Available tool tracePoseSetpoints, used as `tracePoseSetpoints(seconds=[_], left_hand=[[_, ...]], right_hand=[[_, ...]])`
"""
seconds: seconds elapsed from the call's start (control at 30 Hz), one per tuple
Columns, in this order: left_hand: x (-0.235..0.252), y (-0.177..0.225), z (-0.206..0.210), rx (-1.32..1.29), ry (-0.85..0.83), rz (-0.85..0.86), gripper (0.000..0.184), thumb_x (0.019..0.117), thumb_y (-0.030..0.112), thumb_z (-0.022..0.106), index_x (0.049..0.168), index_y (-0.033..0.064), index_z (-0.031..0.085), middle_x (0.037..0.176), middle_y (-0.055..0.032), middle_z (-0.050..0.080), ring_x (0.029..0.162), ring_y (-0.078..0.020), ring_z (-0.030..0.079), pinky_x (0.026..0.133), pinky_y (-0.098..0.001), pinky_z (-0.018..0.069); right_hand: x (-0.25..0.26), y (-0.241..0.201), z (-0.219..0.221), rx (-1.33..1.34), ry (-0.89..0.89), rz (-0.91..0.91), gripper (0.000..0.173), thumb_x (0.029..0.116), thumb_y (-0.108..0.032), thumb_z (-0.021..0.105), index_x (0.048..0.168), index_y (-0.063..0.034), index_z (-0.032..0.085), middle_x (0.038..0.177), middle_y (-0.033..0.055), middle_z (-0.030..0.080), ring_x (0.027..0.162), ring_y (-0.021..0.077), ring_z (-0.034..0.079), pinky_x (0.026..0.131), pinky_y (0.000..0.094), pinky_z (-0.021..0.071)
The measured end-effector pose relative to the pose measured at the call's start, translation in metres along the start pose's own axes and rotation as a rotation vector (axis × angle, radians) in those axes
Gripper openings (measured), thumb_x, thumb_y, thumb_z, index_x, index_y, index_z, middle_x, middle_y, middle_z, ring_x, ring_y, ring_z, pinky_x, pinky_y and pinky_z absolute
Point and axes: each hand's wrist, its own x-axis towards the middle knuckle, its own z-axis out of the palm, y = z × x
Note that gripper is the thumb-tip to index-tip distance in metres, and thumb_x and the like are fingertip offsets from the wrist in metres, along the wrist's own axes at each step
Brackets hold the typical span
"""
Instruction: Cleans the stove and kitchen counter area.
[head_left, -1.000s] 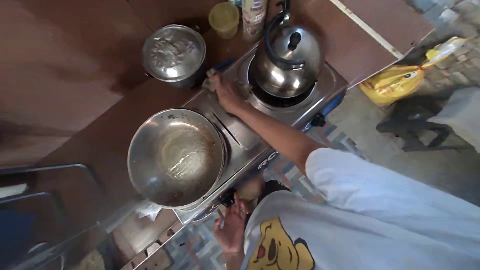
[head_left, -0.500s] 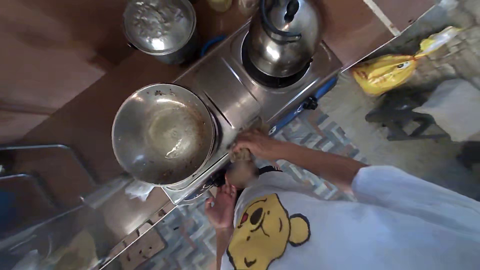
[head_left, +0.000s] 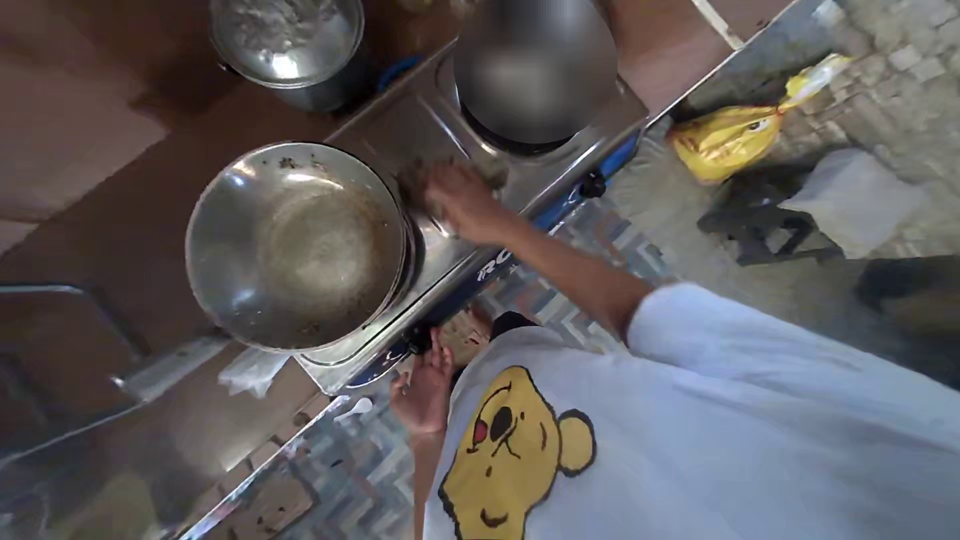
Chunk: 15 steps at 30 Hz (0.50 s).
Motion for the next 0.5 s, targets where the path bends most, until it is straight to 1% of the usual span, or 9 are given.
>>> tracePoseSetpoints(seconds=[0.07,0.1,0.17,0.2,0.27,0.3,0.37,0.43,0.5], left_hand=[[-0.001,0.001,0.000,0.015,0.027,0.003,0.036,0.0957,0.021,0.037,0.108,-0.0017,0.061,0.130,-0.0190,0.066,0.108,-0.0292,0.070,0.091,-0.0382,0.0582],[-0.002,0.002,0.001,0.027,0.033,-0.005,0.036,0.0958,0.021,0.036,0.108,-0.0018,0.062,0.130,-0.0182,0.067,0.109,-0.0284,0.070,0.092,-0.0371,0.0582],[-0.002,0.003,0.004,0.076,0.028,-0.012,0.039,0.0972,0.022,0.030,0.110,-0.0008,0.059,0.131,-0.0174,0.066,0.111,-0.0275,0.069,0.092,-0.0358,0.0573],[-0.003,0.003,0.004,0.089,0.024,-0.010,0.039,0.0978,0.023,0.029,0.110,-0.0006,0.058,0.131,-0.0179,0.066,0.111,-0.0282,0.069,0.093,-0.0363,0.0572],[-0.002,0.005,0.003,0.089,0.028,-0.006,0.041,0.0980,0.023,0.028,0.110,-0.0013,0.058,0.131,-0.0203,0.065,0.111,-0.0301,0.069,0.093,-0.0377,0.0577],[-0.002,0.006,0.003,0.100,0.036,-0.007,0.041,0.0984,0.024,0.025,0.111,-0.0008,0.055,0.132,-0.0204,0.064,0.113,-0.0301,0.068,0.093,-0.0376,0.0574],[-0.003,0.009,0.003,0.106,0.051,-0.018,0.042,0.0984,0.024,0.022,0.112,-0.0004,0.054,0.133,-0.0204,0.063,0.114,-0.0308,0.067,0.093,-0.0392,0.0573],[-0.004,0.009,0.001,0.142,0.059,-0.043,0.045,0.1002,0.025,0.018,0.117,0.0010,0.053,0.133,-0.0181,0.064,0.118,-0.0305,0.066,0.093,-0.0411,0.0566],[-0.007,0.013,-0.004,0.203,0.070,-0.059,0.048,0.1006,0.024,0.016,0.126,0.0020,0.050,0.134,-0.0164,0.063,0.122,-0.0298,0.064,0.095,-0.0426,0.0551]], right_hand=[[-0.070,-0.023,0.026,0.031,0.005,-0.124,0.043,0.0844,0.010,0.069,0.120,-0.0138,0.076,0.142,0.0103,0.063,0.139,0.0337,0.052,0.117,0.0587,0.0345],[-0.091,-0.023,0.031,0.047,0.020,-0.171,0.043,0.0851,0.010,0.069,0.119,-0.0161,0.078,0.141,0.0073,0.065,0.137,0.0315,0.054,0.116,0.0571,0.0371],[-0.107,0.005,0.025,0.066,0.130,-0.196,0.045,0.0831,0.014,0.067,0.116,-0.0145,0.079,0.137,0.0088,0.068,0.133,0.0341,0.059,0.111,0.0581,0.0417],[-0.111,0.029,0.014,0.063,0.180,-0.152,0.045,0.0837,0.016,0.064,0.115,-0.0129,0.079,0.137,0.0103,0.068,0.133,0.0359,0.058,0.111,0.0589,0.0415],[-0.119,0.091,-0.022,0.036,0.279,-0.004,0.039,0.0891,0.016,0.056,0.113,-0.0068,0.077,0.136,0.0163,0.067,0.135,0.0384,0.056,0.114,0.0597,0.0401],[-0.126,0.125,-0.045,0.030,0.358,0.081,0.037,0.0904,0.016,0.053,0.112,-0.0025,0.076,0.133,0.0206,0.066,0.134,0.0390,0.056,0.114,0.0577,0.0417],[-0.144,0.184,-0.092,-0.038,0.494,0.305,0.034,0.0953,0.010,0.048,0.120,0.0029,0.070,0.133,0.0257,0.063,0.133,0.0389,0.055,0.116,0.0519,0.0416],[-0.147,0.202,-0.125,-0.127,0.524,0.552,0.039,0.0939,0.009,0.049,0.128,0.0020,0.065,0.138,0.0292,0.059,0.136,0.0445,0.050,0.116,0.0554,0.0379],[-0.130,0.174,-0.119,-0.150,0.544,0.725,0.043,0.0928,0.009,0.049,0.133,-0.0003,0.064,0.142,0.0303,0.055,0.138,0.0474,0.048,0.113,0.0601,0.0394]])
